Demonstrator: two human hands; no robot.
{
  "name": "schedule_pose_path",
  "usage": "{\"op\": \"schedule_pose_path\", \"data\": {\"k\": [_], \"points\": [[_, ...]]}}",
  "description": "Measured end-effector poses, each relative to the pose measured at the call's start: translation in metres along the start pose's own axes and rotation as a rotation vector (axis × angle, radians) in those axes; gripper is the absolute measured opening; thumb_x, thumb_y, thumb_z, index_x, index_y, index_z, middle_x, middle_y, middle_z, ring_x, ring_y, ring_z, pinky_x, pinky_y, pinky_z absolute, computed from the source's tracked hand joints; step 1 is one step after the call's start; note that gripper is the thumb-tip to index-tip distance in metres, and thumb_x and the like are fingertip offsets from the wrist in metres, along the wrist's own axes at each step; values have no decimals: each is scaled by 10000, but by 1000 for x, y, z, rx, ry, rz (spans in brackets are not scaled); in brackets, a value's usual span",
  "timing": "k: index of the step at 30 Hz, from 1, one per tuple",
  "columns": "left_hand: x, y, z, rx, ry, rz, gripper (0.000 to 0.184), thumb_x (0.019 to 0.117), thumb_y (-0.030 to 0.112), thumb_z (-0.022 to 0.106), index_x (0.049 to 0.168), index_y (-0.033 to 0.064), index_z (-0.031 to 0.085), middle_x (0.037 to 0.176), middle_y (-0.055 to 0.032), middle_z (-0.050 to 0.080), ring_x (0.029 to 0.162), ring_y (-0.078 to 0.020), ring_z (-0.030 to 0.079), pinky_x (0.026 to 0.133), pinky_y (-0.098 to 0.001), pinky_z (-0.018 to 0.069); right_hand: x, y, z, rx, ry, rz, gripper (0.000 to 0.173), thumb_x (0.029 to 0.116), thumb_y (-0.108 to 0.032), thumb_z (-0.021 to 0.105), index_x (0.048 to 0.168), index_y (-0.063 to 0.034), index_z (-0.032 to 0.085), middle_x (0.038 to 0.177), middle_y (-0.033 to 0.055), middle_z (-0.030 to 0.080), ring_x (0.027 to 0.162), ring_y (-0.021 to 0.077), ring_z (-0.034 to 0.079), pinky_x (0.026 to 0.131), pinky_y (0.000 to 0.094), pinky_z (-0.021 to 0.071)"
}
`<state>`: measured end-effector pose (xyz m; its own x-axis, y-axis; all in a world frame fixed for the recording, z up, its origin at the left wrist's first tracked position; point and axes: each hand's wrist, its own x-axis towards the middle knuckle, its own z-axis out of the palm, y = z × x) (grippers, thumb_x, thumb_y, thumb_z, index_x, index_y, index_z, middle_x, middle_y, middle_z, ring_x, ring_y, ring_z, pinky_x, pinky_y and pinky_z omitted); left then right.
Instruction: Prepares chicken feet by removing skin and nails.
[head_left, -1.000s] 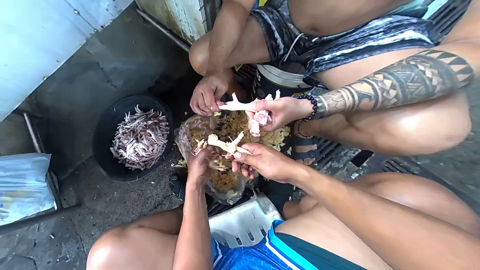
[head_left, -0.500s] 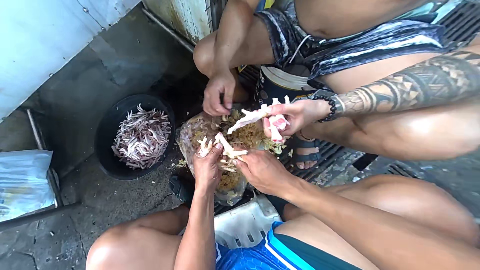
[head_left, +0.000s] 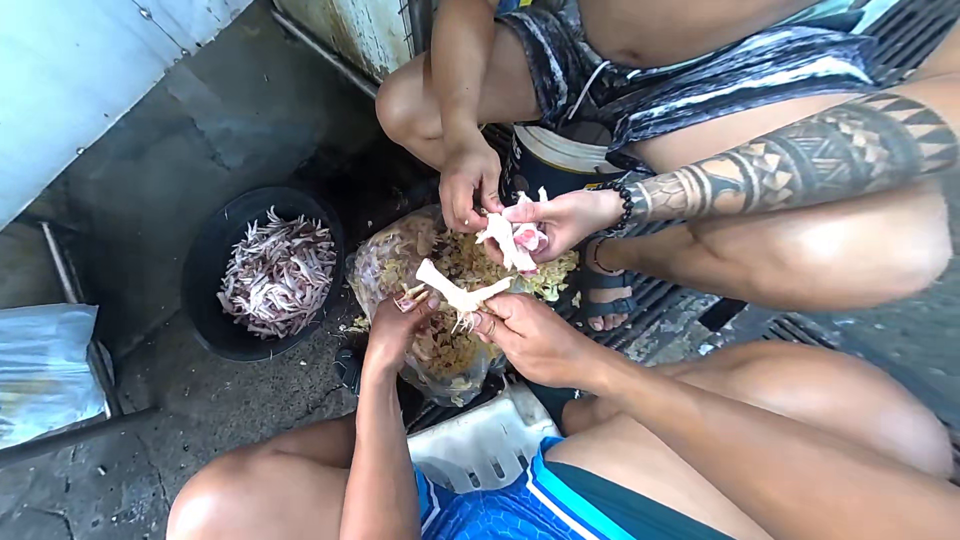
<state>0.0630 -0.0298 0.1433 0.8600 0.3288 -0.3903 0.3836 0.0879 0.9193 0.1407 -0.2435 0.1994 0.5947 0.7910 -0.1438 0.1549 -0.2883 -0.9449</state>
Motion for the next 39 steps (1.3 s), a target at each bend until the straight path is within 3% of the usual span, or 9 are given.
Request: {"op": "schedule_pose_path", "data": {"k": [6,11,13,16,20,24,28,35,39], "points": [[-7,5,-18,-67,28,101,324,846,92,734,1153,12,670,858,-85,686,688,-157,645,641,-317,576,1,1,0,-102,5,-29,387,1085,-421,469,908,-136,660,736,-62,546,678,10,530,650,214,464],[-15,11,-10,-503,-76,353,631,783,477,863,1228,75,667,857,-24,680,683,-89,627,635,-273,565,3,-4,1,-117,-190,20,375,1082,-366,479,941,-64,651,779,32,580,723,128,575,697,348,509],[-17,14,3,-502,-72,402,495,778,424,879,1094,92,692,934,-15,704,796,-100,672,716,-289,595,2,-6,1,-95,-285,31,379,1083,-332,488,927,-24,645,750,61,564,695,163,563,676,381,502],[-17,18,19,-493,29,423,320,729,209,903,921,133,658,810,22,668,731,-89,662,683,-289,598,4,-8,1,-110,-327,155,408,1094,-367,462,1014,-10,643,806,83,599,745,188,598,732,402,514],[-19,30,23,-153,370,331,265,728,90,781,951,63,640,765,15,649,681,-85,650,623,-267,584,6,-10,0,-426,-164,303,623,1011,-598,523,1345,-75,578,1181,149,674,1103,311,662,958,551,526],[-26,38,25,330,414,200,256,786,277,763,970,111,697,774,30,677,686,-80,659,638,-340,573,6,-14,2,-663,-171,225,617,1002,-635,504,1146,-49,633,1063,162,671,1009,337,674,840,560,540],[-33,43,39,479,332,178,168,801,256,737,921,150,688,740,45,657,678,-88,650,631,-374,561,7,-12,11,-701,-139,87,422,1087,-384,414,1043,-30,639,954,166,684,934,340,697,801,530,550],[-38,38,34,204,198,252,210,786,186,760,966,104,688,768,6,702,662,-121,691,606,-334,612,8,-9,7,-526,-137,165,484,1010,-520,546,967,-47,642,819,125,637,814,293,654,748,521,525],[-35,32,40,183,258,265,204,771,173,746,958,109,692,773,28,687,691,-97,673,639,-321,588,5,0,10,-523,-165,-1,411,1067,-366,447,894,-44,634,772,114,623,779,275,650,721,494,522]]}}
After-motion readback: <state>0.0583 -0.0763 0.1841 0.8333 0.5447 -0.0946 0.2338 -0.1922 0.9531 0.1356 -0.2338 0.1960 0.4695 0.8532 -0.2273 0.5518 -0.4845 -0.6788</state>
